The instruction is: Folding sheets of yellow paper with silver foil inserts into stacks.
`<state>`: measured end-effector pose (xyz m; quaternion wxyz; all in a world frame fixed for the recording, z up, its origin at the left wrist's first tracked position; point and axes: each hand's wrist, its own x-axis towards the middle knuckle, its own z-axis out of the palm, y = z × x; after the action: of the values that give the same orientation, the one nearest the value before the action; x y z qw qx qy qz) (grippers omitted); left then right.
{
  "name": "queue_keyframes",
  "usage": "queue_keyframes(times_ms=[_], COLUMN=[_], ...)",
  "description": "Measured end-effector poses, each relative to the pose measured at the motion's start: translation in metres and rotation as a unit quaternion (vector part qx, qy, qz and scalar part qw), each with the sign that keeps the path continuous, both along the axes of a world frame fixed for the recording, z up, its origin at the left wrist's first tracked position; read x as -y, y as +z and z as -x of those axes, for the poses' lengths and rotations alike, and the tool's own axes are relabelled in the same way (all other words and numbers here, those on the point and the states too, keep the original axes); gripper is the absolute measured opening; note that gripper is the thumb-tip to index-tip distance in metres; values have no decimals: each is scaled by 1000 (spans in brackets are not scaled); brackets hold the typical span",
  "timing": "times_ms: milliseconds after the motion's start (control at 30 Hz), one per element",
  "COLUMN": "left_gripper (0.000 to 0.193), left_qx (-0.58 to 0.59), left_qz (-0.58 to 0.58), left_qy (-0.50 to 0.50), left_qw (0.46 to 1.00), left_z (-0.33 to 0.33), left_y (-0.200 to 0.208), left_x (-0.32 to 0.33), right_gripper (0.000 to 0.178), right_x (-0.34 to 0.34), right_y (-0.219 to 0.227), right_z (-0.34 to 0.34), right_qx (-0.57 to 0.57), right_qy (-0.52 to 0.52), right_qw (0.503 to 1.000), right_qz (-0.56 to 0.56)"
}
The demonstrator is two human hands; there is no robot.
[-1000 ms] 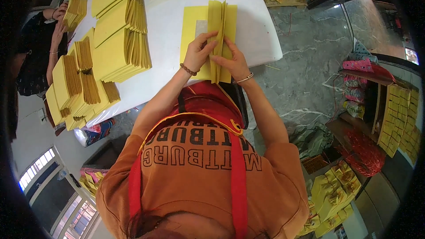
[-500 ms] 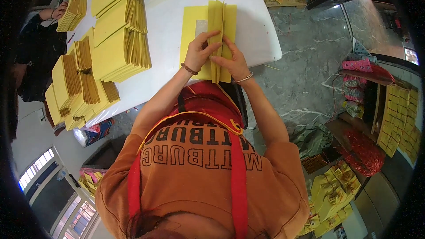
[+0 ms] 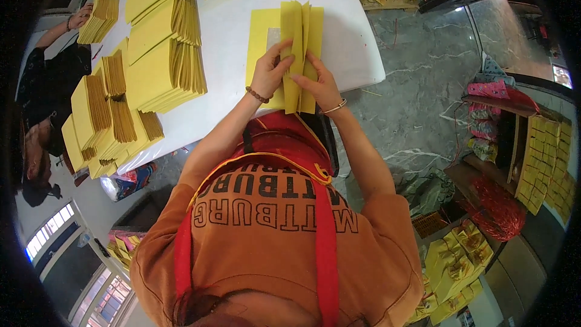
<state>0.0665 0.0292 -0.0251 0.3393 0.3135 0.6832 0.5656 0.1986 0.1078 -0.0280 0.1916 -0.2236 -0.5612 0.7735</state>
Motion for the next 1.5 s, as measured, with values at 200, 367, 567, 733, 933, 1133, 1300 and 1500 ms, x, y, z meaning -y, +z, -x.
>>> queue_keyframes(times_ms=[200,367,567,733,933,1133,1300,1500], left_gripper=[30,32,28,22,24,29,29,30], left_qx=[-54,-71,-54,-19,36,-79,-71,-89], left_qz=[-82,-48,-26,30,-141,-21,-33,-43], left_qy=[-15,-30,-2,4,83,-42,-3,-9], left_qw=[995,996,998,999,986,996,997,995], left_z=[0,-3,-3,-1,-9,0,-4,-2], left_y=[0,9,4,1,-3,5,4,0], left_x=[-3,-4,-2,-1,-6,0,-3,-3], right_gripper=[70,71,71,57,45,41,48,51], right_x=[1,-1,0,8,4,3,5,5], right_y=[2,-11,-7,5,11,-4,-4,-2], right_z=[0,0,0,2,4,2,2,1], right_qx=[13,20,7,-87,-153,-81,-61,-64], right_qy=[-3,-5,7,-65,-56,-76,-52,-32], right_qw=[1000,999,1000,993,963,986,995,997], right_qz=[-17,-36,4,40,217,126,62,26])
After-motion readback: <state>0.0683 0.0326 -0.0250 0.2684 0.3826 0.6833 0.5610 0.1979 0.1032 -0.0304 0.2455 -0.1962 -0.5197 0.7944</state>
